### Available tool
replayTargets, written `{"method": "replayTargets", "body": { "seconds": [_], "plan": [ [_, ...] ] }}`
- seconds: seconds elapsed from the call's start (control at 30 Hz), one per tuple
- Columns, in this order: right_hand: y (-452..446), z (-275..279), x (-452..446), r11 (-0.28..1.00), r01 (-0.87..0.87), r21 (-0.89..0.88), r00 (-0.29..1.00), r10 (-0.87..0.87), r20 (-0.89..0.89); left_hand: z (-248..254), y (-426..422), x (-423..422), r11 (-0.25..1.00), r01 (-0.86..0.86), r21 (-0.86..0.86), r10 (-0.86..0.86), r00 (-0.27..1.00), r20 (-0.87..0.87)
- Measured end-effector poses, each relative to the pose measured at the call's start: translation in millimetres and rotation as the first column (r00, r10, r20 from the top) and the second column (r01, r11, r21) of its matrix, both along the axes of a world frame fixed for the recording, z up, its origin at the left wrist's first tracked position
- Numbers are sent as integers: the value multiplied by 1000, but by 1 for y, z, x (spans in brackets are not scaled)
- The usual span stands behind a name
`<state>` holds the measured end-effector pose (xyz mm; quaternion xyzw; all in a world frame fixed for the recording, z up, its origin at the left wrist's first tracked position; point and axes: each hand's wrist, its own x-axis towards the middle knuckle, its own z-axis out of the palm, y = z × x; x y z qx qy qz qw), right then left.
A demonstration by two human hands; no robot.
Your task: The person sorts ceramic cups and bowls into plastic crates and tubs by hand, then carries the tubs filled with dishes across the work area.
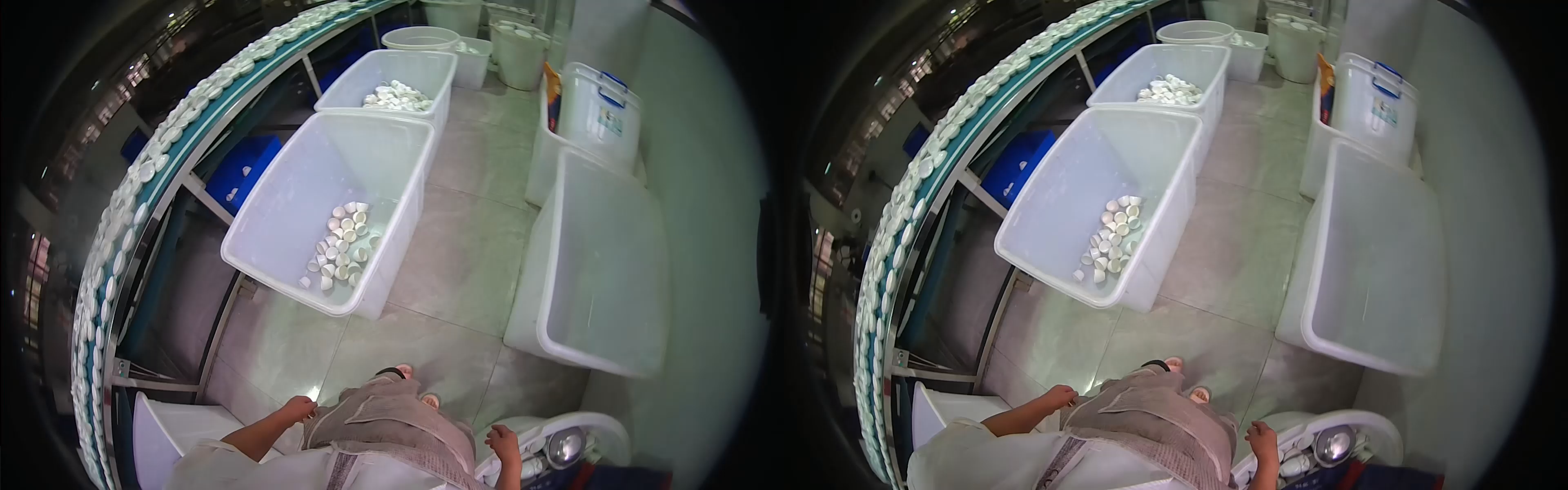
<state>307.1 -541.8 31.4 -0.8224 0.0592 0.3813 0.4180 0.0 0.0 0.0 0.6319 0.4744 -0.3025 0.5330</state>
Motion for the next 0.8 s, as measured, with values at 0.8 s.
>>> {"method": "replayTargets", "body": {
  "seconds": [0.8],
  "plan": [
    [408,-19,546,542,-786,-296,417,819,394,51,5,350,729,-684,-27,681,729,-76]
  ]
}}
